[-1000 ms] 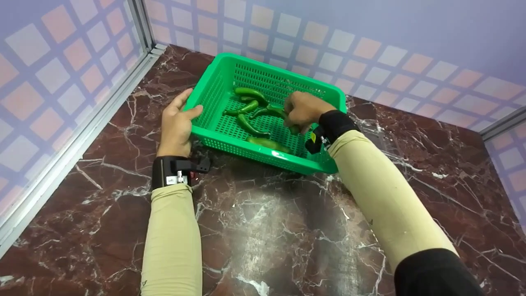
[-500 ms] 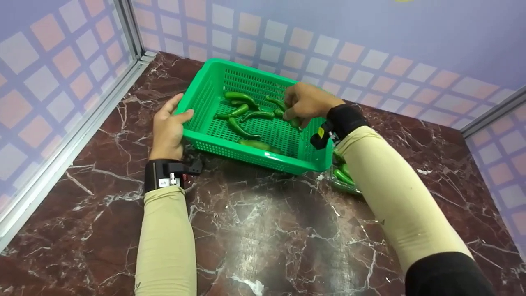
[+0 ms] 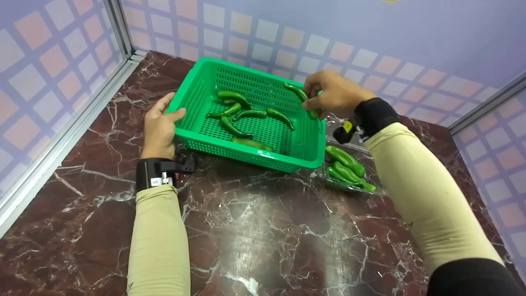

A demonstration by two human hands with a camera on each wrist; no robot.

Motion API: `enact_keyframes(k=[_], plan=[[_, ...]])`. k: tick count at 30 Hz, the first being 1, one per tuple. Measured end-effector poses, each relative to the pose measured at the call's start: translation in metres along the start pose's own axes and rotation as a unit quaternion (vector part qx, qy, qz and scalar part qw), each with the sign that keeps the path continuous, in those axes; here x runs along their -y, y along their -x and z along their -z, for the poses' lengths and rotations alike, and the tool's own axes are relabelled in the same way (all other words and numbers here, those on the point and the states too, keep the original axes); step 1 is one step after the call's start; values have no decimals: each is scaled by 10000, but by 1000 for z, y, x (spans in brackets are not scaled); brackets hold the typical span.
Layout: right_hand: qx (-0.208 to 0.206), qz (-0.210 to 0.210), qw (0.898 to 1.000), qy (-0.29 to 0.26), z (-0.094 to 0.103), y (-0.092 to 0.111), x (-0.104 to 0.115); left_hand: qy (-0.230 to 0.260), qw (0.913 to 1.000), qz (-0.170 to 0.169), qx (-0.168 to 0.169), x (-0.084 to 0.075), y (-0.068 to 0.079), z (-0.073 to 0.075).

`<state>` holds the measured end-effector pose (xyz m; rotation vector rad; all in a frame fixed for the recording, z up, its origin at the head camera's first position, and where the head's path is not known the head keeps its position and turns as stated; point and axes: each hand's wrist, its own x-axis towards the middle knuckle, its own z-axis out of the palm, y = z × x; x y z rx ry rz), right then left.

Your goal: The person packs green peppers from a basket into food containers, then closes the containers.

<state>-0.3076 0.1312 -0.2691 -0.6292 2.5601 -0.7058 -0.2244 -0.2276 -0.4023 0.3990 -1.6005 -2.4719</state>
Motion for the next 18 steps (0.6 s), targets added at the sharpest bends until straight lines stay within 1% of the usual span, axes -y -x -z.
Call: enact_keyframes(k=[3,4,12,18], plan=[[-52,-11,9996,291,6,7,-9,10,10000,-8,-2,0,0,1],[-60,-45,9995,312,7,9,-12,25,10000,-15,0,0,0,1],[28,-458,9989,114,14,30,-41,302,9995,-15,64,-1,-2,5],[-116,-503,9984,220,15,42,-67,306,9995,-26,17,-1,-3,7]])
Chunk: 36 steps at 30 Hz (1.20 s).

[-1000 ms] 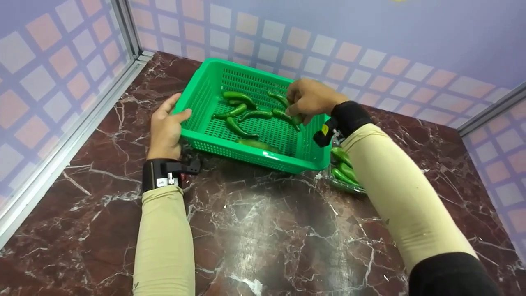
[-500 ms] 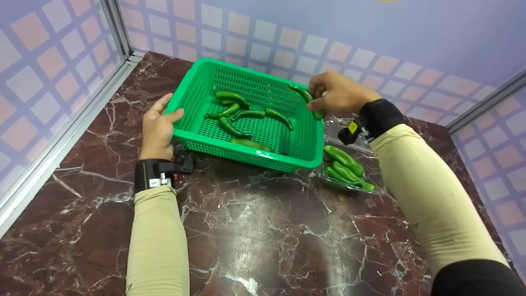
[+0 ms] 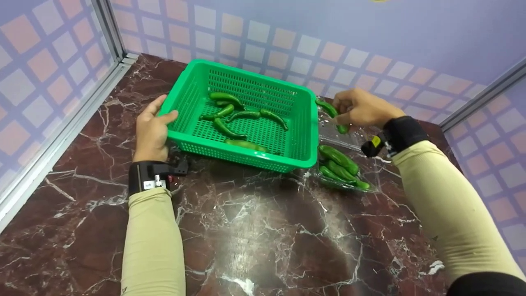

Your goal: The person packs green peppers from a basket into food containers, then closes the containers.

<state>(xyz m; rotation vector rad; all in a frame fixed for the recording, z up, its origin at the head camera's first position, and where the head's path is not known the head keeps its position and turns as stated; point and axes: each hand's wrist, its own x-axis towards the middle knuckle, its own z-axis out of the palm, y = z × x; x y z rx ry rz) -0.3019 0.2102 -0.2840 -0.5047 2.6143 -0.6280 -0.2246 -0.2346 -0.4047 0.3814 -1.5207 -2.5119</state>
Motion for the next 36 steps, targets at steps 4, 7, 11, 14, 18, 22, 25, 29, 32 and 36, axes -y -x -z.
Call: enact_keyframes(k=[4,7,11,14,18,22,25,29,32,36], plan=[[-102,-40,9998,182,-1,5,-18,1,10000,-9,2,-1,0,0],[-108,-110,9996,244,-3,9,-30,-8,10000,9,21,-1,0,1],[-166,-19,9985,519,-6,10,-44,-78,10000,-10,2,0,0,2],[-354,65,9952,906,-9,10,-54,-62,10000,-61,-12,0,0,1],[-592,104,9903,1253,-14,11,-64,6,10000,-79,-7,-1,0,0],[-593,157,9876,1447,-19,11,-69,109,9999,-40,17,-1,1,1],[-529,155,9870,1509,-23,11,-71,191,9998,-21,44,-1,1,2],[-544,162,9859,1573,-29,12,-76,217,9998,9,37,-1,1,2],[-573,177,9854,1594,-34,13,-79,233,9997,44,21,-1,1,1],[-654,264,9839,1639,-41,14,-83,221,9997,41,19,-1,1,1]])
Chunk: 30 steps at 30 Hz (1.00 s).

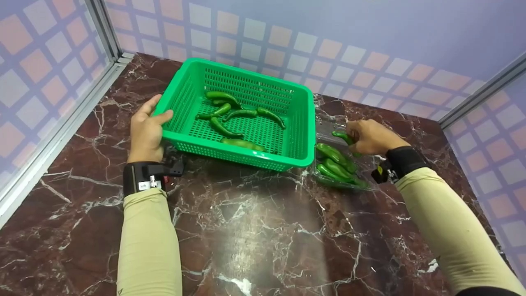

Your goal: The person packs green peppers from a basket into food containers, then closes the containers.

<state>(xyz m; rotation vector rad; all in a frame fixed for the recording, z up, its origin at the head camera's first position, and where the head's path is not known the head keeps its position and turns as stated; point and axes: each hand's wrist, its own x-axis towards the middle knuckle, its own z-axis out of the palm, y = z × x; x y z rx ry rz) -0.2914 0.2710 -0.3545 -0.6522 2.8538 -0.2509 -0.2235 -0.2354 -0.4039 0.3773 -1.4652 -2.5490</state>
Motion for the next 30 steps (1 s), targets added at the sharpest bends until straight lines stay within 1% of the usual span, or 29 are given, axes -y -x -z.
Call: enact_keyframes(k=[4,9,18,30], plan=[[-101,102,9999,46,-4,1,-1,-34,10000,-74,33,1,0,0],[-155,130,9997,115,-6,1,-3,-69,9998,-159,67,2,0,0],[-273,324,9987,267,-9,0,-6,-127,9998,-130,10,1,1,1],[-139,214,9990,372,-17,7,-9,-123,9999,-122,6,2,1,1]])
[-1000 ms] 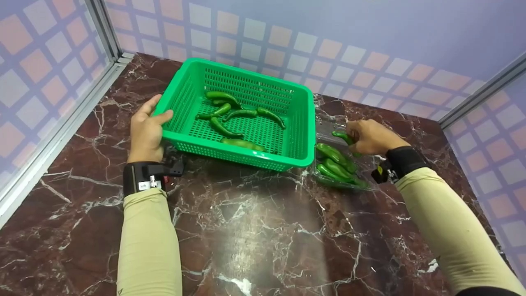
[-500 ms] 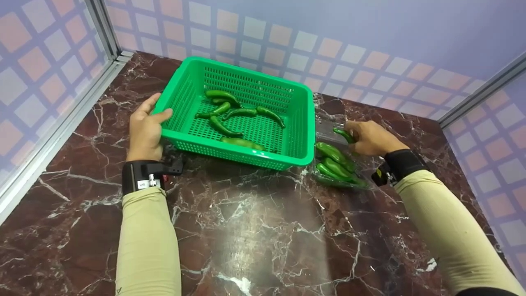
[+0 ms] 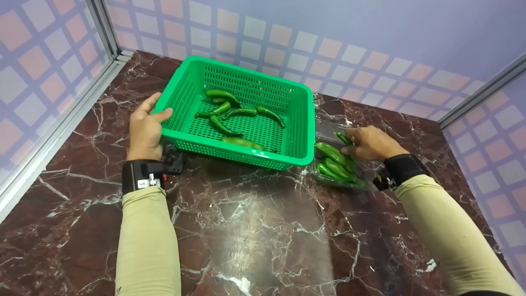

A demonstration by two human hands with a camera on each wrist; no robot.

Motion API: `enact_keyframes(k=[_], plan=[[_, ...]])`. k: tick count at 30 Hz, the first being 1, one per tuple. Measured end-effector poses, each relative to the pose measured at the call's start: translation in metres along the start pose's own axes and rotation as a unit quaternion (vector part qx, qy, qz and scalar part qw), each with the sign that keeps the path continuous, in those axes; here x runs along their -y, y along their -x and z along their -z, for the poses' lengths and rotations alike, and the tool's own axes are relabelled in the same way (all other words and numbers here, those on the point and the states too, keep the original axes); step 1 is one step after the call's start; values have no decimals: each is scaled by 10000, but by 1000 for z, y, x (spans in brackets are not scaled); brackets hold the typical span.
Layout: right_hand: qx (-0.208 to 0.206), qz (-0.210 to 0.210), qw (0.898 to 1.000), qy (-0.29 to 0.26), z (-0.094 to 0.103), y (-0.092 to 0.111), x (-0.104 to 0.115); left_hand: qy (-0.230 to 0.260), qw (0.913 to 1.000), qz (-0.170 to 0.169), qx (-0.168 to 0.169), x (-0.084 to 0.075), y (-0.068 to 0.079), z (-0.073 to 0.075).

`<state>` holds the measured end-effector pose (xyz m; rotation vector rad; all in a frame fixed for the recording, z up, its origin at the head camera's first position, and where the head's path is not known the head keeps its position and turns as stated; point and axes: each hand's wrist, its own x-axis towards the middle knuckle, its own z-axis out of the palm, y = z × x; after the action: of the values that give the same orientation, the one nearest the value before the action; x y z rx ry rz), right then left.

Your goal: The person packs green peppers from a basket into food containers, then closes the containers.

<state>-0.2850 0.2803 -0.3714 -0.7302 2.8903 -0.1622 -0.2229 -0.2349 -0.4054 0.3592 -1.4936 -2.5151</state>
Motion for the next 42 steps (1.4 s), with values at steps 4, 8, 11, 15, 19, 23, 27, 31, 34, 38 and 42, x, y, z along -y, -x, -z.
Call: enact_keyframes(k=[4,8,11,15,19,23,27,31,34,38,42], plan=[[-71,-15,10000,52,-2,0,1,-33,10000,9,-7,0,0,1],[-196,52,9996,178,-4,0,2,-27,10000,24,13,0,1,1],[-283,41,9995,163,-5,0,3,-29,10000,24,20,1,0,2],[-566,222,9981,-5,-8,-1,3,-32,10000,23,14,1,1,1],[-934,603,9938,-54,-11,-2,3,-58,10000,26,-4,0,0,0],[-1071,844,9906,-77,-14,-4,5,-81,10000,47,-15,0,0,-1],[-1104,1008,9887,-81,-15,-4,7,-47,10000,56,-3,-1,0,0],[-1130,1073,9878,6,-15,-7,8,-40,10000,11,16,-1,0,1],[-1201,1078,9869,84,-16,-9,10,-112,9999,-28,17,-1,0,2],[-1281,1056,9860,161,-19,-10,12,-196,9998,-39,5,0,1,1],[-1335,860,9872,128,-19,-10,12,-138,9999,-34,-2,-1,1,0]])
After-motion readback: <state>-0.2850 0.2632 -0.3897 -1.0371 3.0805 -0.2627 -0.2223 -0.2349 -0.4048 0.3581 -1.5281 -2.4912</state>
